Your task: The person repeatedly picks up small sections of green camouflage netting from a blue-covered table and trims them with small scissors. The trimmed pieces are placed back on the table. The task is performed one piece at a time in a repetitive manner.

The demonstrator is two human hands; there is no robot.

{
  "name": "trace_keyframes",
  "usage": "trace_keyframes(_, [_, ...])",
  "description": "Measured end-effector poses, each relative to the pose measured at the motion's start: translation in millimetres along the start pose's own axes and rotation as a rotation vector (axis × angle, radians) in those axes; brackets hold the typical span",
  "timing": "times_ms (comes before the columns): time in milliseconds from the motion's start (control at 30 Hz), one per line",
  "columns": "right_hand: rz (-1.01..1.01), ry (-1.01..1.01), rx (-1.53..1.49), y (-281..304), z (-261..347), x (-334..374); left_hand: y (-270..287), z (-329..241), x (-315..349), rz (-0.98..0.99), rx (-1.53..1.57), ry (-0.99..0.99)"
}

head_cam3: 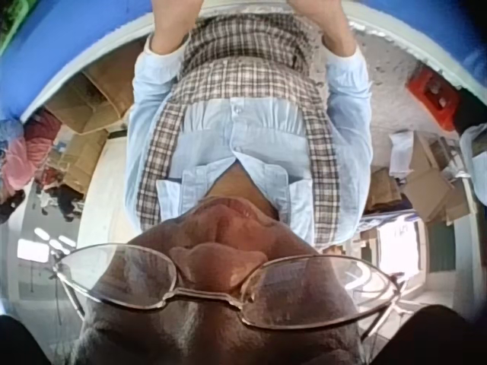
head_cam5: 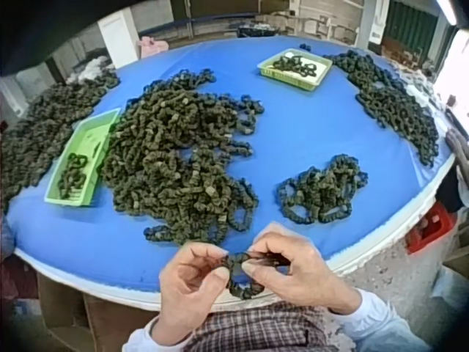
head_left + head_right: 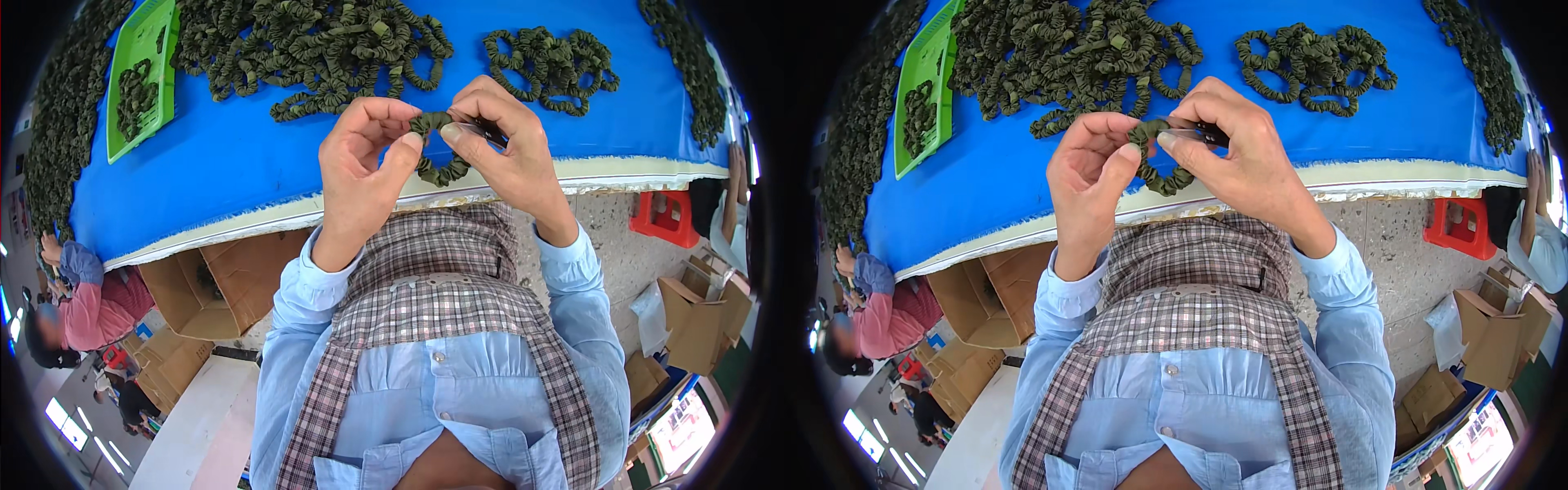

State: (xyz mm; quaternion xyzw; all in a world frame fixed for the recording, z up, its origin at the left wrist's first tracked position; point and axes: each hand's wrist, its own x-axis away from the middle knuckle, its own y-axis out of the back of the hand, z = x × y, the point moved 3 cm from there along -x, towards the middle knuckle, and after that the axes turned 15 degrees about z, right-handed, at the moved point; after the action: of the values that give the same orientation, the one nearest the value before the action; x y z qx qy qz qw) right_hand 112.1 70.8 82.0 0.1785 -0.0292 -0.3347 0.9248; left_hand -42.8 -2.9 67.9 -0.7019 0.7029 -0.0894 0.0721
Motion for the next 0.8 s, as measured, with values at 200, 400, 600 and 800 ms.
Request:
trace_keyframes(200, [0.035, -0.099, -0.516, -0.6, -18.0, 2.7, 9.8, 7.7, 0.7, 0.159, 0.226, 0.170])
trace_keyframes(400, [-0.023, -0.133, -0.753, -5.9, -32.7, 3.8, 14.5, 18.9, 4.5, 0.238, 0.479, 0.194])
trace_keyframes(600, [0.039, -0.198, -0.820, -13.5, -39.9, 1.7, 12.9, 20.7, 5.0, 0.213, 0.596, 0.064])
trace_keyframes(800, [0.067, -0.196, -0.776, -10.6, -29.5, 0.1, 15.9, 11.6, 6.4, 0.466, 0.069, -0.153])
